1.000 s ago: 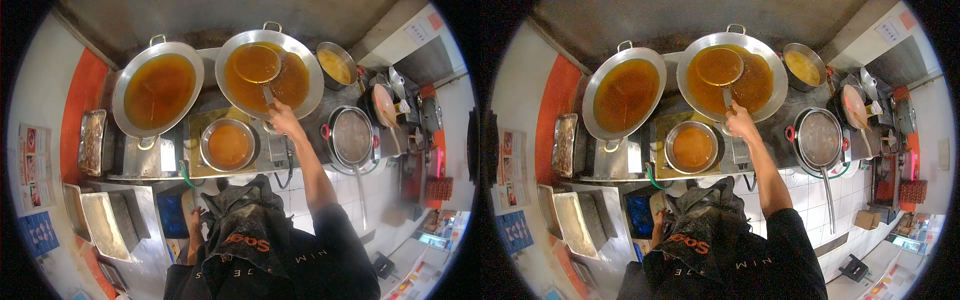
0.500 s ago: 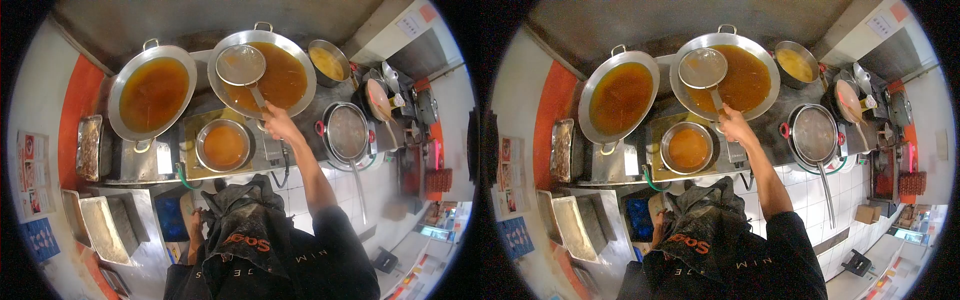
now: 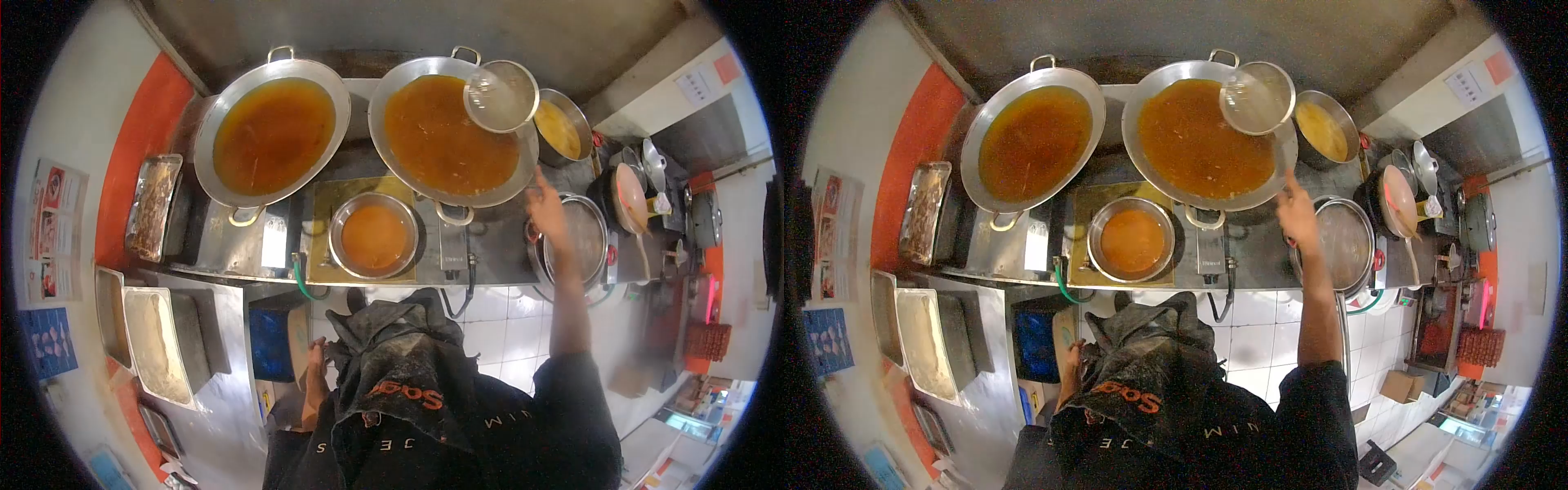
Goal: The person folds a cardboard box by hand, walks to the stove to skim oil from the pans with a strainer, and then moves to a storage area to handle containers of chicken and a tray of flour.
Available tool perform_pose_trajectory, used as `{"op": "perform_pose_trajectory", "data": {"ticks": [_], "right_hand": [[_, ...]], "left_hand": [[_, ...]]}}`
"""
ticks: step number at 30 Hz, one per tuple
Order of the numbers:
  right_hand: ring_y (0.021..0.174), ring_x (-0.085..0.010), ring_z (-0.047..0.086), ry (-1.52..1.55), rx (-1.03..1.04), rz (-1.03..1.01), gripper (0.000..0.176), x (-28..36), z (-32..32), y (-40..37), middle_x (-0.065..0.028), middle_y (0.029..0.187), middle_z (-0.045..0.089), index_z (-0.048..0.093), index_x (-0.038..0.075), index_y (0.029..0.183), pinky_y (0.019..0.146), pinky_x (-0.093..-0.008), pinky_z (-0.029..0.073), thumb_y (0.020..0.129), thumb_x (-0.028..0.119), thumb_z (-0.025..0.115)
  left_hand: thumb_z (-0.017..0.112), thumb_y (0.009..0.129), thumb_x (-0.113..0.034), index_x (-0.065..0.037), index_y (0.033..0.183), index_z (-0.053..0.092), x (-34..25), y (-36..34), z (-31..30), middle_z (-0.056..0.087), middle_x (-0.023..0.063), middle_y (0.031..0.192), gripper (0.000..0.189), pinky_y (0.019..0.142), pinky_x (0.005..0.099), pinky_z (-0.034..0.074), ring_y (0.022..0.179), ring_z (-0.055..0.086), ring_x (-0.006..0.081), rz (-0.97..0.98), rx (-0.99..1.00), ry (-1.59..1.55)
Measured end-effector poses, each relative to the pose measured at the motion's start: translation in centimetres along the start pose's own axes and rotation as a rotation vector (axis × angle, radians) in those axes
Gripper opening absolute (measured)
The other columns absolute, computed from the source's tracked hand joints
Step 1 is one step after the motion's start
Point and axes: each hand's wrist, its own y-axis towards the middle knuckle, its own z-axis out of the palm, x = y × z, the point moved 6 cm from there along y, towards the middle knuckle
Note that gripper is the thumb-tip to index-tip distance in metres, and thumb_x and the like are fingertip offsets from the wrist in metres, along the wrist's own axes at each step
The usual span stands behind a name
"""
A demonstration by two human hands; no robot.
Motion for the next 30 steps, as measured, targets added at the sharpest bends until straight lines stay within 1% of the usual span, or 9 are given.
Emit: {"op": "perform_pose_trajectory", "data": {"ticks": [1, 4, 11, 13, 17, 19, 20, 23, 30], "right_hand": [[0.056, -0.0374, 0.06, -0.289, -0.167, -0.194, 0.059, 0.2, -1.1, 0.7, -0.0204, 0.066, 0.062, 0.031, 0.011, 0.147, 0.052, -0.0456, 0.047, 0.091, 0.01, 0.049], [0.08, -0.0497, 0.06, -0.386, -0.181, -0.153, 0.063, 0.4, -2.5, 1.4, -0.0328, 0.086, 0.062, 0.029, 0.004, 0.146, 0.074, -0.0529, 0.047, 0.086, 0.006, 0.049], [0.094, -0.0492, 0.058, -0.536, 0.028, -0.018, 0.063, -1.0, 1.8, -0.1, -0.0362, 0.104, 0.059, 0.029, 0.003, 0.146, 0.085, -0.0516, 0.046, 0.086, 0.005, 0.048], [0.103, -0.0482, 0.056, -0.412, 0.064, -0.085, 0.061, -1.2, 3.8, -0.7, -0.0367, 0.109, 0.057, 0.03, 0.003, 0.145, 0.092, -0.0503, 0.043, 0.087, 0.008, 0.048], [0.112, -0.0479, 0.051, -0.324, 0.191, 0.001, 0.06, -0.4, 5.8, -1.8, -0.0374, 0.116, 0.053, 0.03, 0.003, 0.145, 0.098, -0.0484, 0.039, 0.089, 0.01, 0.048], [0.097, -0.0452, 0.061, -0.199, 0.273, -0.001, 0.059, -1.0, 7.4, -2.0, -0.0357, 0.107, 0.059, 0.03, 0.004, 0.146, 0.087, -0.0462, 0.047, 0.09, 0.013, 0.048], [0.068, -0.0331, 0.065, -0.085, 0.358, 0.173, 0.06, 2.1, 6.9, -3.7, -0.0273, 0.089, 0.064, 0.029, 0.006, 0.147, 0.065, -0.0409, 0.053, 0.091, 0.015, 0.049], [0.049, -0.018, 0.053, 0.07, 0.396, 0.188, 0.061, 3.0, 8.0, -4.6, -0.0146, 0.072, 0.059, 0.026, 0.009, 0.149, 0.047, -0.0345, 0.047, 0.093, 0.015, 0.049], [0.045, -0.0068, 0.034, 0.294, 0.448, 0.278, 0.062, 5.4, 9.0, -6.9, 0.0023, 0.059, 0.041, 0.018, 0.02, 0.152, 0.037, -0.0231, 0.029, 0.097, 0.017, 0.047]], "left_hand": [[0.055, 0.09, -0.029, -0.008, 0.122, 0.055, 0.7, 0.1, -0.2, 0.062, 0.0134, 0.114, 0.038, 0.074, 0.0425, 0.048, 0.099, 0.06, 0.029, 0.036, 0.025, 0.026], [0.054, 0.089, -0.029, -0.011, 0.121, 0.058, 7.6, 4.8, -1.3, 0.059, 0.0141, 0.119, 0.037, 0.083, 0.0479, 0.046, 0.104, 0.058, 0.031, -0.083, 0.058, -0.156], [0.05, 0.09, -0.025, -0.007, 0.121, 0.058, 4.3, 1.8, -0.4, 0.062, 0.015, 0.112, 0.036, 0.082, 0.0441, 0.05, 0.097, 0.06, 0.0294, -0.085, -0.104, -0.026], [0.052, 0.089, -0.021, -0.003, 0.118, 0.058, 1.2, 0.7, 0.6, 0.065, 0.0158, 0.102, 0.035, 0.08, 0.0394, 0.051, 0.095, 0.062, 0.0276, 0.296, 0.142, -0.146], [0.054, 0.088, -0.02, 0.001, 0.117, 0.057, 0.4, 0.2, 1.0, 0.066, 0.0168, 0.097, 0.036, 0.078, 0.0372, 0.052, 0.094, 0.062, 0.027, 0.123, 0.043, -0.203], [0.053, 0.088, -0.018, 0.002, 0.117, 0.057, 1.2, 2.9, 0.7, 0.066, 0.0185, 0.099, 0.035, 0.077, 0.0383, 0.053, 0.093, 0.062, 0.0278, 0.228, 0.116, -0.159], [0.053, 0.088, -0.018, 0.002, 0.117, 0.057, 0.9, 2.7, 0.7, 0.066, 0.0185, 0.099, 0.035, 0.077, 0.0383, 0.053, 0.093, 0.062, 0.0278, 0.229, 0.118, -0.157], [0.052, 0.089, -0.016, 0.003, 0.117, 0.057, 1.2, 2.6, 0.6, 0.066, 0.0202, 0.1, 0.034, 0.079, 0.0393, 0.053, 0.094, 0.062, 0.0294, 0.141, 0.117, -0.174], [0.047, 0.091, -0.016, 0.004, 0.118, 0.056, 1.8, 2.5, -0.2, 0.065, 0.0212, 0.104, 0.036, 0.08, 0.0411, 0.054, 0.096, 0.063, 0.0315, 0.09, 0.093, -0.147]]}}
